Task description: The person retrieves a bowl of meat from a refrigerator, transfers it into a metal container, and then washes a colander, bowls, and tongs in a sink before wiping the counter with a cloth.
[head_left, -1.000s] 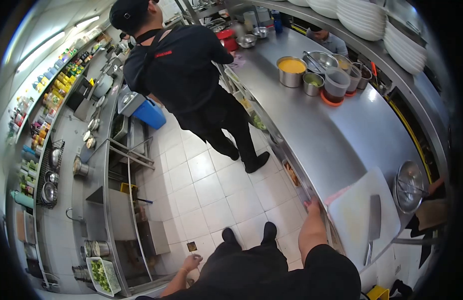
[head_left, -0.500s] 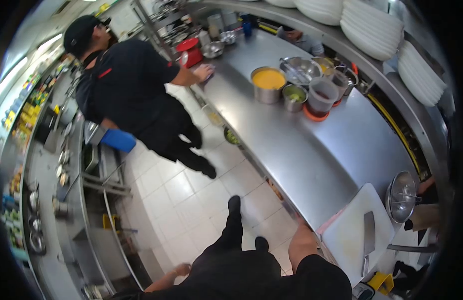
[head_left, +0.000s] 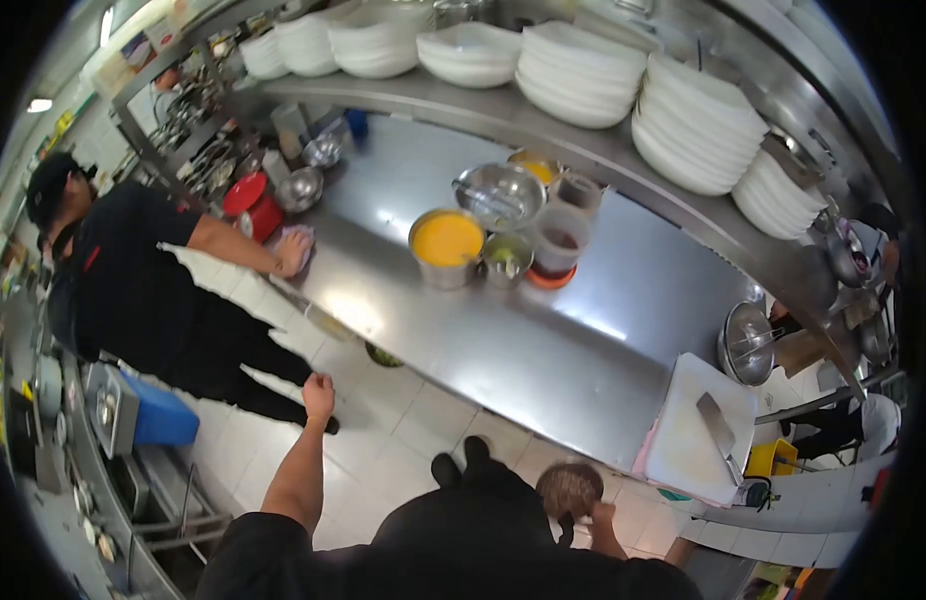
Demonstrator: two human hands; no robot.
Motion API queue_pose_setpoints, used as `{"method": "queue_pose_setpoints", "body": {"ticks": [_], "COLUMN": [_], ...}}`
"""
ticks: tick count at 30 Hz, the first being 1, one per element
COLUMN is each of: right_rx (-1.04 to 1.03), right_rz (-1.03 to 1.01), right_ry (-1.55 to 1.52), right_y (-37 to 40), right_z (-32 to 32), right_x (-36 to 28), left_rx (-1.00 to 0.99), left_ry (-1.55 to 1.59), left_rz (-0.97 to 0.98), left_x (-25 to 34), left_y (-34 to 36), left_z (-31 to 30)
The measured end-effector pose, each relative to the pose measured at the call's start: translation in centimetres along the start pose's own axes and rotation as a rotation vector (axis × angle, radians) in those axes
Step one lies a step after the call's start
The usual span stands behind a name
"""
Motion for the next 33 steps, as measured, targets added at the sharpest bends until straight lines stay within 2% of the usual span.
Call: {"method": "queue_pose_setpoints", "body": {"ticks": [2, 3, 4, 5, 6, 8, 9, 10, 12, 14, 15, 16, 17, 18, 19, 20, 21, 22, 23, 24, 25, 26, 27, 28, 29, 31, 33], "right_rx": [-0.058, -0.099, -0.118, -0.229, -0.344, -0.479, -0.452, -0.42, -0.265, -0.205, -0.012, 0.229, 0.47, 0.492, 0.506, 0.526, 0.593, 0.666, 0.687, 0.708, 0.723, 0.73, 0.767, 0.806, 0.852, 1.025, 1.04], "right_rz": [0.09, 0.117, 0.307, 0.314, 0.311, 0.201, 0.121, 0.05, 0.146, 0.216, 0.312, 0.343, 0.303, 0.309, 0.182, 0.063, 0.122, 0.186, 0.236, 0.273, 0.403, 0.54, 0.465, 0.395, 0.424, 0.465, 0.47], "right_ry": [-0.195, -0.397, -0.368, -0.323, -0.271, -0.278, -0.275, -0.273, -0.808, -0.417, -0.748, -1.141, -1.442, -1.449, -1.51, -1.575, -1.552, -1.525, -1.6, -1.675, -1.727, -1.78, -1.824, -1.87, -1.892, -1.757, -1.796], "right_y": [2.2, 2.9, 9.2, 10.6, 10.4, 11.6, 11.9, 12.3, 12.3, 12.6, 13.7, 15.3, 17.1, 16.5, 15.0, 14.4, 12.5, 10.9, 10.6, 9.7, 8.7, 8.1, 7.5, 7.1, 6.6, 6.6, 8.0], "right_z": [6.1, 10.2, -1.2, -2.4, -3.2, -8.1, -11.9, -15.0, -18.1, -21.9, -24.0, -27.6, -31.1, -30.6, -29.7, -28.0, -25.7, -24.9, -25.1, -26.0, -26.6, -26.6, -26.4, -25.6, -24.9, -23.8, -23.4], "right_x": [7.0, 11.9, 3.9, 3.6, 3.9, 2.6, 1.2, 0.5, 4.4, 10.6, 7.2, 1.1, -5.2, -5.0, -4.5, -6.1, -7.7, -9.3, -13.0, -18.3, -22.5, -25.3, -26.4, -27.3, -27.6, -27.8, -30.1], "left_rx": [0.057, 0.105, 0.159, 0.065, 0.099, 0.056, 0.013, 0.006, -0.006, 0.003, 0.023, 0.018, 0.07, 0.021, 0.171, 0.118, 0.075, -0.02, -0.311, -0.488, -0.525, -0.553, -0.509, -0.438, -0.371, -0.328, -0.286], "left_ry": [0.226, 0.234, 0.232, 0.211, 0.357, 0.342, 0.267, 0.162, 0.025, -0.106, -0.19, -0.329, -0.55, -0.66, -0.745, -0.81, -0.86, -0.875, -0.89, -0.892, -0.836, -0.963, -0.914, -0.869, -0.819, -0.674, -0.614], "left_rz": [0.035, 0.182, 0.322, 0.197, 0.19, 0.298, 0.365, 0.433, 0.531, 0.541, 0.524, 0.475, 0.48, 0.452, 0.524, 0.56, 0.611, 0.5, 0.373, 0.456, 0.511, 0.761, 0.676, 0.767, 0.855, 0.776, 0.689], "left_x": [10.5, 13.8, 16.2, 16.0, 16.4, 20.1, 23.9, 24.8, 25.7, 24.9, 24.8, 24.9, 25.3, 25.7, 25.7, 24.3, 24.0, 23.5, 23.9, 20.7, 18.1, 19.1, 20.3, 21.3, 21.8, 22.5, 25.5], "left_y": [-3.1, -4.7, -5.9, -8.0, -9.5, -11.5, -11.5, -13.5, -18.7, -25.0, -28.1, -30.8, -33.1, -35.1, -36.6, -38.4, -40.4, -41.7, -41.8, -45.2, -48.0, -47.8, -47.2, -46.5, -45.6, -45.5, -42.9], "left_z": [0.7, 1.8, 2.4, 4.5, 6.4, 8.0, 7.0, 7.3, 8.8, 9.2, 9.0, 8.3, 7.4, 6.5, 5.8, 5.6, 5.7, 5.8, 5.5, 7.9, 10.0, 9.9, 8.9, 8.1, 7.6, 6.6, 3.6]}}
Point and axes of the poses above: each hand's wrist, its own y-axis away from the middle knuckle, its own z-axis out of the palm, x = y × z, the point moved 6 cm from there along -y, towards the middle knuckle, and after that the axes turned 2 degrees about y, right-handed, at the moved point
